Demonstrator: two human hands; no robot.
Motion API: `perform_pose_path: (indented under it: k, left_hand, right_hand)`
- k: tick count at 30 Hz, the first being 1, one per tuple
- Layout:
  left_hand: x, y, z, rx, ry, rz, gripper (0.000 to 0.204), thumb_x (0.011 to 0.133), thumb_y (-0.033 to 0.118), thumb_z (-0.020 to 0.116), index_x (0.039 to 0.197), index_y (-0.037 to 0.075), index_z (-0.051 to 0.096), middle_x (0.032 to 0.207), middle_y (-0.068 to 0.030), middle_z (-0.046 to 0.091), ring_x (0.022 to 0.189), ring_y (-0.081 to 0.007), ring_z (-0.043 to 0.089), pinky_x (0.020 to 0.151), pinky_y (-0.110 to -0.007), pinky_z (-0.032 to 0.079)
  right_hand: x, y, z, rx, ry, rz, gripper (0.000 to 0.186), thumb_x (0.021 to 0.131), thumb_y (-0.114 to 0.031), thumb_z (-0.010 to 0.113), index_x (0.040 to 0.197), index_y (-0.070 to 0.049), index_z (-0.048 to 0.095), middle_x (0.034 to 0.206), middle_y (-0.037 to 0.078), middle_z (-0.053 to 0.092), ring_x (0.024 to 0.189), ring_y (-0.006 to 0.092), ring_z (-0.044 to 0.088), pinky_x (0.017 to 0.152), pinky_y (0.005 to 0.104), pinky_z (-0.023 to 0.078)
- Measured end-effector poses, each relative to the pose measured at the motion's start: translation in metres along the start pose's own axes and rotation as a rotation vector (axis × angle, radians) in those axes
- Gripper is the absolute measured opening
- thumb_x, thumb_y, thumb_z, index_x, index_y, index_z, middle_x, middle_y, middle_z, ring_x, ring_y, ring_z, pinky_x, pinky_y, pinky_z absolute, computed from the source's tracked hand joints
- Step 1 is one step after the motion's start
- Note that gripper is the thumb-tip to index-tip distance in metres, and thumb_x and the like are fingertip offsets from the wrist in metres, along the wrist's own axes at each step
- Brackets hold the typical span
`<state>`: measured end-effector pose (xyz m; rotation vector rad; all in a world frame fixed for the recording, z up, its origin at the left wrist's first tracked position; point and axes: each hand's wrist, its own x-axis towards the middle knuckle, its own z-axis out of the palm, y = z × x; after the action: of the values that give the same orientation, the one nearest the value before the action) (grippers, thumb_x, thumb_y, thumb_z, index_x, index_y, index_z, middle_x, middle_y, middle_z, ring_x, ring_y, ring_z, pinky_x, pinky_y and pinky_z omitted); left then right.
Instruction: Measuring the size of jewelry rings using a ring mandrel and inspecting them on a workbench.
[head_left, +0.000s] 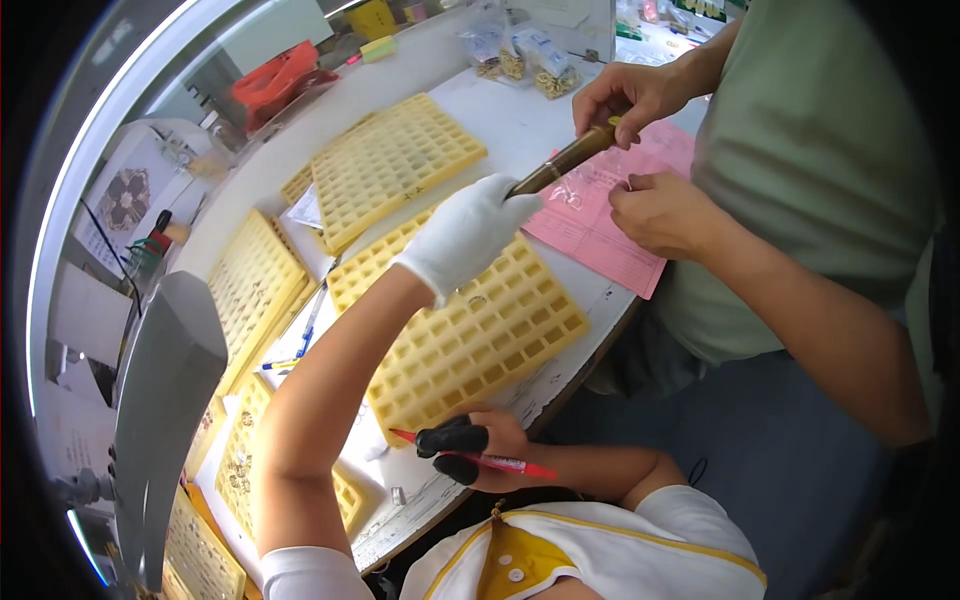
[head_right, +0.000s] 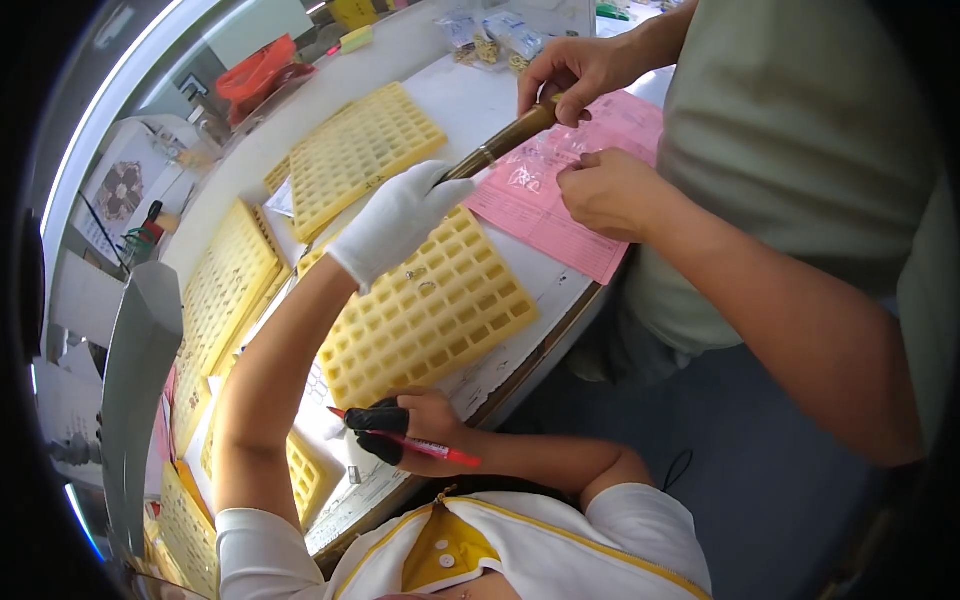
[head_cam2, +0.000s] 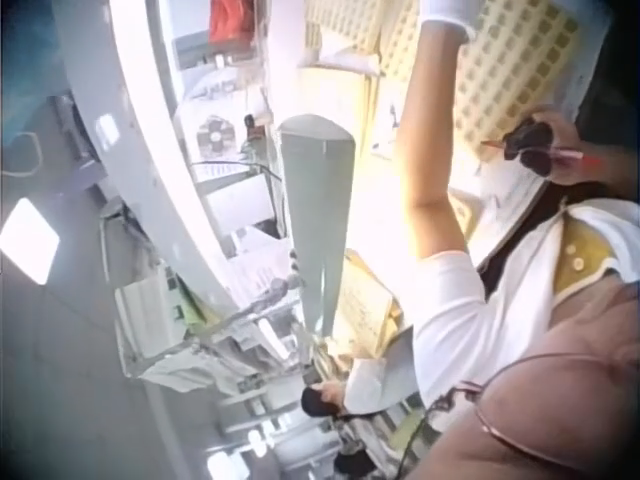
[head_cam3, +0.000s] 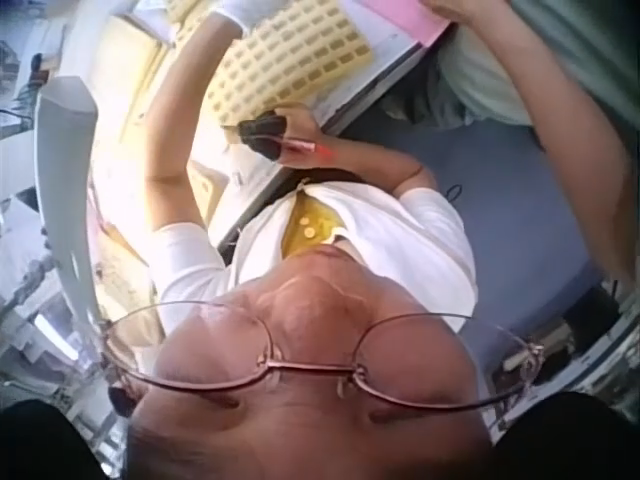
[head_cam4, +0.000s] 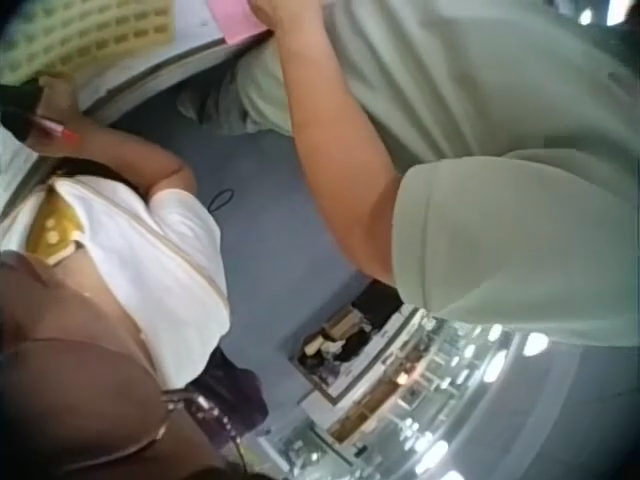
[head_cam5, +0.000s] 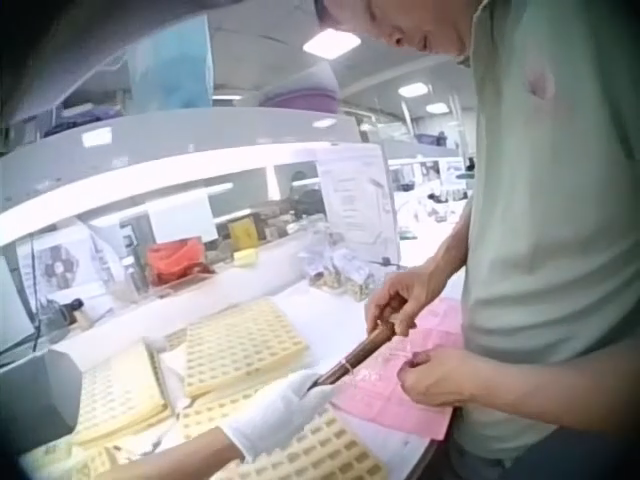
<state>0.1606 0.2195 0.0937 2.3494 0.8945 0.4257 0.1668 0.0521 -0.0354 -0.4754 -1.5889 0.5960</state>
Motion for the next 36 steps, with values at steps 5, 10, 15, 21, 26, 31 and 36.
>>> perform_pose_path:
  k: [5,10,15,21,26,31,36]
  left_hand:
    - [-0.091,-0.040,-0.045,-0.060,0.206,-0.115,0.031,0.093,0.027,0.057,0.108,0.000,0.059,0.080,-0.0074,0.057,0.076,-0.0128,0.053,0.072,-0.026,0.044]
    - [-0.207,-0.030,-0.081,-0.045,0.244,-0.510,0.034,0.093,0.028,0.057,0.116,0.003,0.057,0.089,-0.0094,0.062,0.080,-0.0168,0.059,0.074,-0.030,0.047]
    - [-0.320,-0.036,-0.092,0.344,0.224,-0.581,0.035,0.091,0.031,0.055,0.114,0.005,0.061,0.111,-0.0154,0.063,0.101,-0.0336,0.057,0.091,-0.040,0.044]
    - [-0.405,-0.063,-0.086,0.298,0.272,-0.439,0.038,0.088,0.031,0.061,0.114,0.003,0.061,0.106,-0.0185,0.064,0.096,-0.0340,0.062,0.084,-0.039,0.049]
    - [-0.437,-0.075,-0.091,0.331,0.319,-0.443,0.039,0.085,0.027,0.064,0.115,0.003,0.060,0.104,-0.0178,0.065,0.093,-0.0327,0.063,0.084,-0.037,0.050]
    - [-0.452,-0.089,-0.087,0.279,0.687,-0.477,0.030,0.083,0.024,0.070,0.107,0.006,0.067,0.096,-0.0128,0.068,0.077,-0.0239,0.066,0.070,-0.031,0.053]
    - [-0.466,-0.101,-0.072,0.358,0.942,-0.330,0.027,0.086,0.008,0.065,0.111,0.014,0.068,0.095,-0.0092,0.067,0.083,-0.0194,0.066,0.072,-0.030,0.053]
  right_hand:
    - [0.012,-0.003,-0.001,-0.118,0.110,-0.212,0.025,0.076,-0.005,0.073,0.100,-0.006,0.065,0.089,0.010,0.069,0.071,0.0239,0.067,0.062,0.0321,0.054]
    - [0.017,-0.004,-0.023,-0.255,-0.172,-0.058,0.027,0.071,-0.010,0.073,0.097,-0.008,0.067,0.082,0.006,0.065,0.060,0.0210,0.061,0.052,0.0315,0.047]
    - [0.095,-0.021,0.013,-0.715,-0.262,-0.318,0.049,0.063,-0.017,0.072,0.110,-0.012,0.063,0.104,0.011,0.065,0.111,0.0317,0.057,0.096,0.0474,0.042]
    - [0.119,-0.010,0.083,-0.724,-0.518,-0.505,0.020,0.054,-0.012,0.069,0.064,-0.006,0.053,0.068,0.009,0.052,0.087,0.0299,0.062,0.070,0.0406,0.050]
    - [0.124,-0.010,0.122,-0.689,-0.706,-0.496,0.009,0.067,-0.007,0.062,0.068,-0.007,0.054,0.063,0.005,0.047,0.060,0.0214,0.053,0.053,0.0345,0.043]
    - [0.115,0.007,0.138,-0.649,-0.698,-0.335,0.021,0.059,-0.005,0.070,0.071,-0.004,0.052,0.064,0.008,0.049,0.057,0.0263,0.054,0.051,0.0377,0.044]
    - [0.109,0.010,0.148,-0.542,-0.655,-0.108,0.043,0.059,-0.002,0.066,0.102,0.002,0.063,0.068,0.011,0.055,0.058,0.0271,0.057,0.052,0.0373,0.045]
